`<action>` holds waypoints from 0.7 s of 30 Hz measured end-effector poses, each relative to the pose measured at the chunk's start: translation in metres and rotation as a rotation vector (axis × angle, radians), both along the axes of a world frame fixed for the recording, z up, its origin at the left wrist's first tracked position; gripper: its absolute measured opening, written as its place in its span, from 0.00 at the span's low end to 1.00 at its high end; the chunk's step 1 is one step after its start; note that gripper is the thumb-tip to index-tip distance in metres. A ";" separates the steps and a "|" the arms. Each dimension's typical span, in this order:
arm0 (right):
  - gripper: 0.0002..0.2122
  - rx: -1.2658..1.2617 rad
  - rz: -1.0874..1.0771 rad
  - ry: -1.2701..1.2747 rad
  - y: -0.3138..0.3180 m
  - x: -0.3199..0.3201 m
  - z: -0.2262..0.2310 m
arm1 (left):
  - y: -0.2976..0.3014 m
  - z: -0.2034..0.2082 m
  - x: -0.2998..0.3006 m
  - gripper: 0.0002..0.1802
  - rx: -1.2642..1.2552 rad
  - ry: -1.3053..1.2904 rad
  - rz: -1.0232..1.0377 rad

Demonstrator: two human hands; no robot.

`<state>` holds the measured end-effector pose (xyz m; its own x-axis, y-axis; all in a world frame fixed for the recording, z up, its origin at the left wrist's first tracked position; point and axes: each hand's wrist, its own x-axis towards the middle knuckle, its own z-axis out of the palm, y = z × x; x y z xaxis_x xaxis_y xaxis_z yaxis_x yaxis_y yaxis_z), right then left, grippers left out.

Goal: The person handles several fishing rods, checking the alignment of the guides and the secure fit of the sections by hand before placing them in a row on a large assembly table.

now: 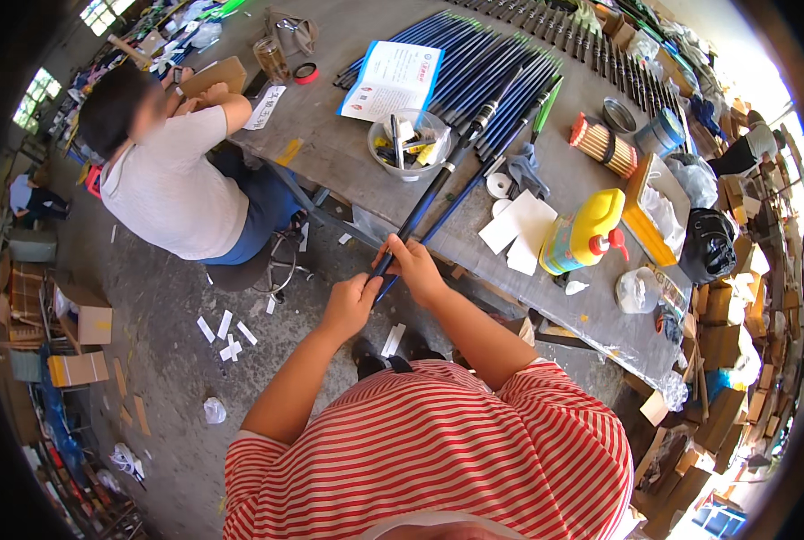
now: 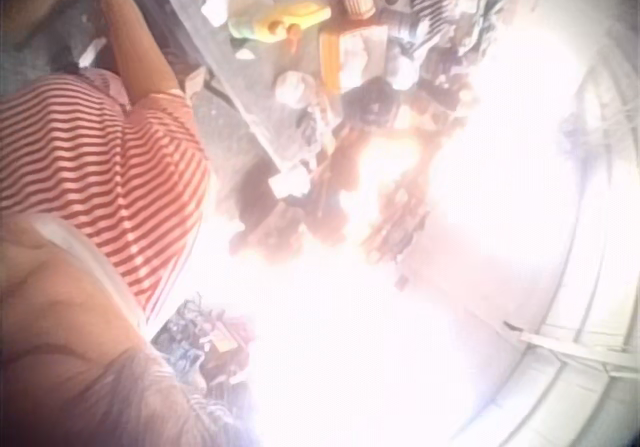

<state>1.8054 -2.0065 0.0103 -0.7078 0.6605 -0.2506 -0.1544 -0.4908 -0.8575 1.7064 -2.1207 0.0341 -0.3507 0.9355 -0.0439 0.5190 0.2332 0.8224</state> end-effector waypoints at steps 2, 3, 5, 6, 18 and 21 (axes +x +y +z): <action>0.19 0.004 0.019 -0.148 0.015 0.005 -0.016 | 0.006 -0.024 -0.009 0.18 0.025 0.025 -0.017; 0.20 -0.001 0.034 -0.224 0.019 0.008 -0.020 | 0.006 -0.034 -0.012 0.18 0.031 0.034 -0.020; 0.20 0.142 0.016 -0.362 0.027 0.018 -0.033 | 0.010 -0.054 -0.017 0.18 0.047 0.128 -0.029; 0.18 0.132 -0.011 -0.372 0.027 0.024 -0.035 | 0.013 -0.066 -0.022 0.17 0.053 0.167 -0.030; 0.12 -0.033 -0.112 -0.479 0.032 0.089 -0.063 | -0.026 -0.068 -0.023 0.19 0.295 0.630 -0.095; 0.12 -0.037 -0.132 -0.470 0.040 0.090 -0.066 | -0.086 -0.091 -0.010 0.20 -0.020 0.590 -0.104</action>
